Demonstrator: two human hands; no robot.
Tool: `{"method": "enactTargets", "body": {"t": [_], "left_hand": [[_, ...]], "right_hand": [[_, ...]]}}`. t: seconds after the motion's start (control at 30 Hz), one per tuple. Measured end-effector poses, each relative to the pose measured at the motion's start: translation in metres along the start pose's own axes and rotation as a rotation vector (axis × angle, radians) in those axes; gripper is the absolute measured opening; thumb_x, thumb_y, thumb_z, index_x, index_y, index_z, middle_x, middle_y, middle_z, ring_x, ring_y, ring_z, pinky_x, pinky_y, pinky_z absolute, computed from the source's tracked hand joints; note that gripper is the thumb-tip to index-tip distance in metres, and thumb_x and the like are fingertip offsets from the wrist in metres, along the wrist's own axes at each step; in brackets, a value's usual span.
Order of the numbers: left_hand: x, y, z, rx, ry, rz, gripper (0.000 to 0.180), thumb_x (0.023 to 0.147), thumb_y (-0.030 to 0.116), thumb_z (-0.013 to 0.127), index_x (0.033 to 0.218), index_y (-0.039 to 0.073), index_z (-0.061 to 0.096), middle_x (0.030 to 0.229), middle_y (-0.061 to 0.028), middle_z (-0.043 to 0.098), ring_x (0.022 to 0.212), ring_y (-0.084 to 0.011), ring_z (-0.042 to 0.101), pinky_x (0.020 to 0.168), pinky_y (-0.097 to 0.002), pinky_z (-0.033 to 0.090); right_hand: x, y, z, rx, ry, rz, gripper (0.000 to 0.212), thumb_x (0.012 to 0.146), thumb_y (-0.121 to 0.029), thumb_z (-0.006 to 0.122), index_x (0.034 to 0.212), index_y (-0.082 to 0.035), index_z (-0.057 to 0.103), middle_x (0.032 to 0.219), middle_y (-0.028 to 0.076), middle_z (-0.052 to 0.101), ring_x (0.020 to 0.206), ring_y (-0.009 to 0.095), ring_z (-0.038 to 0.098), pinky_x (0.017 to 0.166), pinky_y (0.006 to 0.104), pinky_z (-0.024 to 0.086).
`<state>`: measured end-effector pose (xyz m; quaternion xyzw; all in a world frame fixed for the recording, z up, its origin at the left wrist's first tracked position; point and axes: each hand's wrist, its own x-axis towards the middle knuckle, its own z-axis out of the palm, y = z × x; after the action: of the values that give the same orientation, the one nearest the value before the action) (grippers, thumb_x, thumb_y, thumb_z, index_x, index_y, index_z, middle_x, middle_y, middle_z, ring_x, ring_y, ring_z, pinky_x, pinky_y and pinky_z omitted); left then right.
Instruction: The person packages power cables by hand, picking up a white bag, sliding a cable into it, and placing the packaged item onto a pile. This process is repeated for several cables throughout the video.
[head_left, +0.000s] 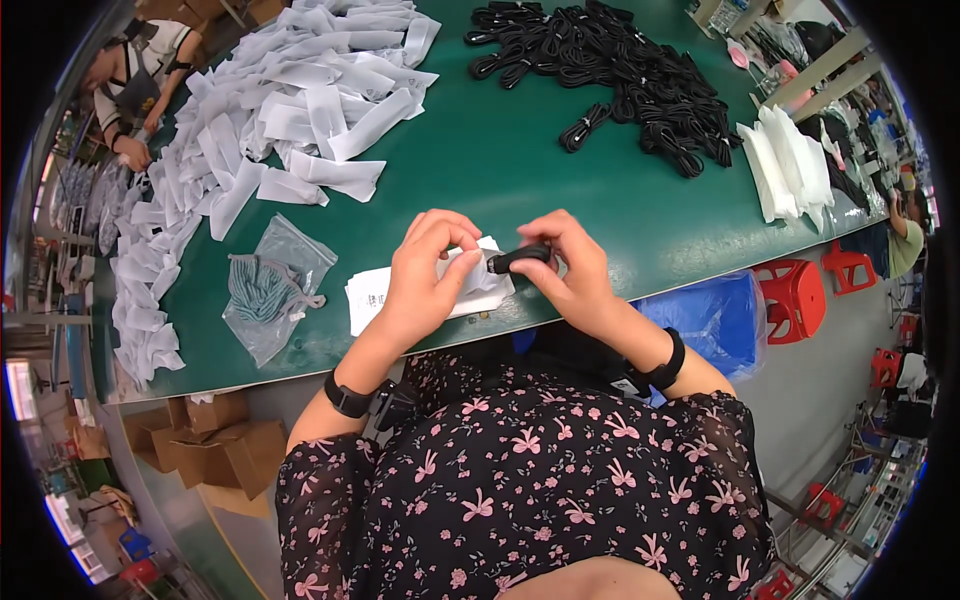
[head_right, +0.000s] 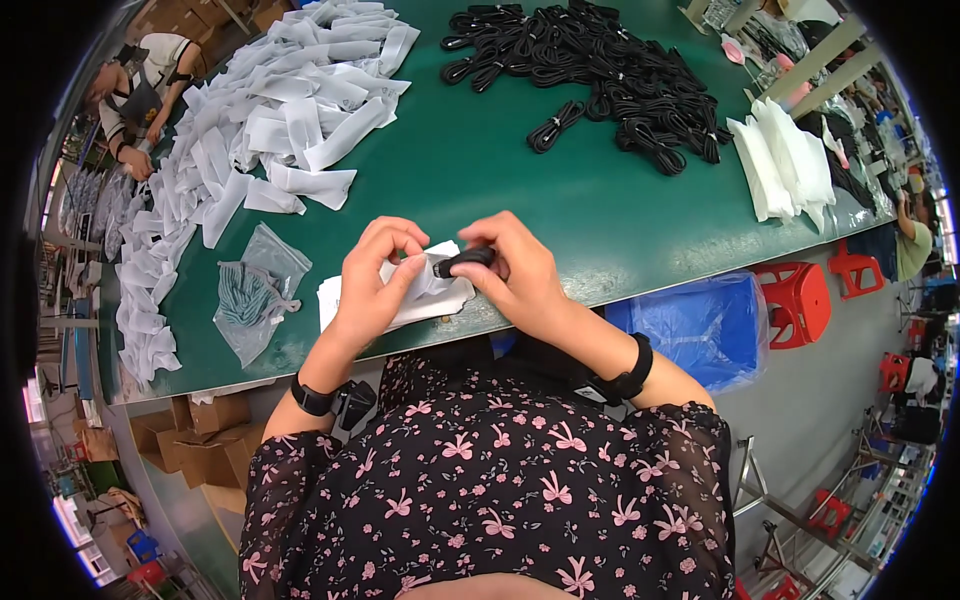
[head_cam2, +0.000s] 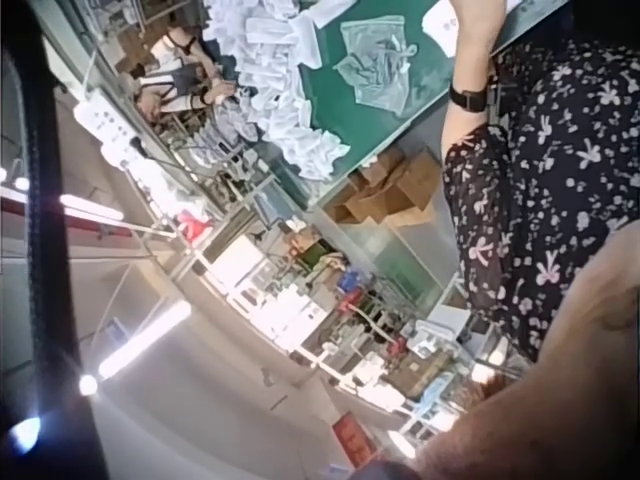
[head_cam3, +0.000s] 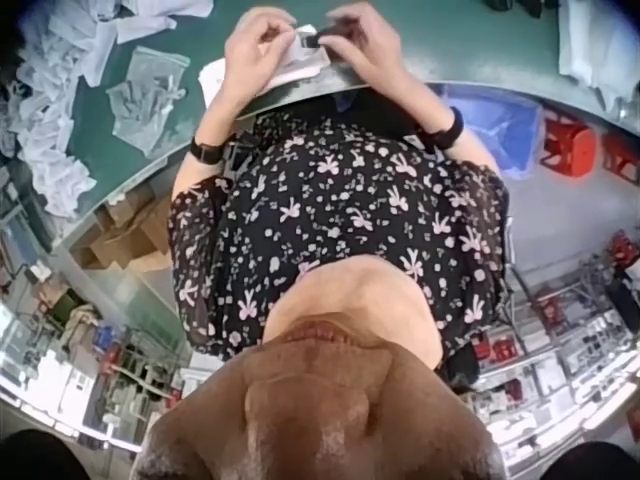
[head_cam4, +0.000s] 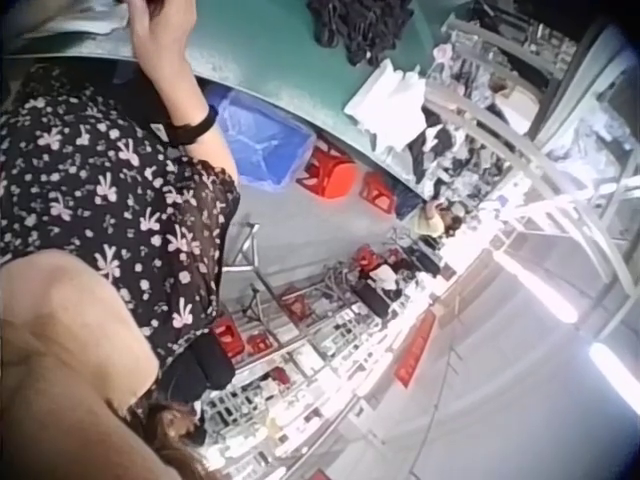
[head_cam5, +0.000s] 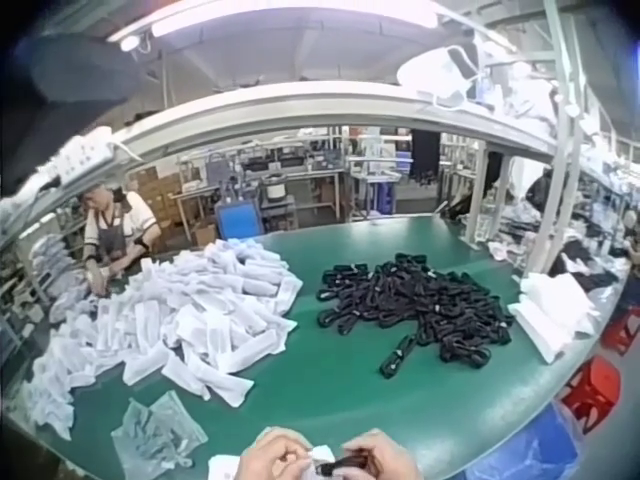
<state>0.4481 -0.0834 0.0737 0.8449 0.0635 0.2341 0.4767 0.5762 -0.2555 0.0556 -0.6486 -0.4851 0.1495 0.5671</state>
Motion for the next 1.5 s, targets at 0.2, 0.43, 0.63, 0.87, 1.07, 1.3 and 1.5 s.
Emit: {"method": "enactTargets", "body": {"t": [0.2, 0.43, 0.63, 0.87, 1.07, 1.3, 1.5], "left_hand": [[0.017, 0.008, -0.01, -0.353, -0.053, -0.165, 0.009, 0.089, 0.009, 0.064, 0.088, 0.003, 0.057, 0.106, -0.0078, 0.058, 0.092, -0.0124, 0.052, 0.076, -0.0259, 0.043], [0.024, 0.015, -0.008, -0.195, -0.036, -0.001, 0.011, 0.092, 0.011, 0.062, 0.09, 0.003, 0.056, 0.111, -0.0064, 0.057, 0.094, -0.0123, 0.053, 0.084, -0.0262, 0.044], [0.037, -0.003, -0.016, -0.602, 0.036, -0.128, 0.009, 0.093, 0.011, 0.061, 0.096, 0.002, 0.059, 0.109, -0.0065, 0.059, 0.098, -0.0127, 0.055, 0.09, -0.0283, 0.043], [0.051, -0.028, -0.08, 0.183, 0.52, 0.09, 0.02, 0.088, 0.01, 0.067, 0.105, 0.002, 0.063, 0.105, -0.0086, 0.064, 0.097, -0.0189, 0.06, 0.087, -0.0302, 0.045], [-0.014, -0.017, -0.004, 0.375, -0.054, 0.18, 0.022, 0.078, 0.006, 0.074, 0.096, 0.001, 0.064, 0.098, -0.0124, 0.06, 0.088, -0.0272, 0.059, 0.077, -0.0359, 0.048], [-0.034, -0.025, 0.023, 0.472, -0.06, 0.077, 0.017, 0.077, 0.005, 0.073, 0.09, 0.001, 0.062, 0.087, -0.0105, 0.058, 0.081, -0.0282, 0.058, 0.073, -0.0372, 0.047], [-0.037, -0.028, 0.025, 0.309, 0.013, -0.093, 0.012, 0.082, 0.003, 0.069, 0.088, 0.0, 0.059, 0.082, -0.0089, 0.058, 0.074, -0.022, 0.058, 0.07, -0.0321, 0.047]], "right_hand": [[0.023, 0.0, 0.009, 0.232, 0.2, -0.118, 0.036, 0.087, -0.001, 0.07, 0.11, -0.001, 0.042, 0.09, 0.005, 0.056, 0.08, 0.01, 0.056, 0.066, 0.0241, 0.048], [0.031, -0.013, 0.0, -0.031, 0.138, 0.11, 0.026, 0.086, 0.0, 0.07, 0.104, -0.001, 0.051, 0.103, 0.009, 0.058, 0.075, 0.009, 0.057, 0.062, 0.0217, 0.047], [0.041, -0.018, -0.002, -0.082, -0.048, -0.199, 0.038, 0.084, -0.001, 0.069, 0.12, -0.004, 0.057, 0.098, 0.009, 0.06, 0.074, 0.011, 0.057, 0.062, 0.0234, 0.047], [0.09, 0.05, -0.071, -0.904, 0.133, 0.073, 0.043, 0.091, -0.011, 0.061, 0.133, -0.01, 0.054, 0.101, 0.017, 0.056, 0.076, 0.034, 0.06, 0.067, 0.042, 0.051], [0.087, 0.126, -0.106, -1.032, 0.055, -0.042, 0.036, 0.088, -0.015, 0.064, 0.123, -0.01, 0.057, 0.097, 0.019, 0.054, 0.076, 0.036, 0.059, 0.067, 0.0457, 0.051], [0.062, 0.084, -0.072, -1.164, -0.044, -0.185, 0.021, 0.089, -0.011, 0.064, 0.108, -0.008, 0.057, 0.087, 0.012, 0.056, 0.073, 0.024, 0.059, 0.064, 0.0351, 0.049], [0.035, 0.032, -0.044, -0.086, -0.117, 0.599, 0.017, 0.094, -0.013, 0.062, 0.109, -0.007, 0.057, 0.085, 0.007, 0.059, 0.076, 0.013, 0.06, 0.065, 0.0275, 0.047]]}}
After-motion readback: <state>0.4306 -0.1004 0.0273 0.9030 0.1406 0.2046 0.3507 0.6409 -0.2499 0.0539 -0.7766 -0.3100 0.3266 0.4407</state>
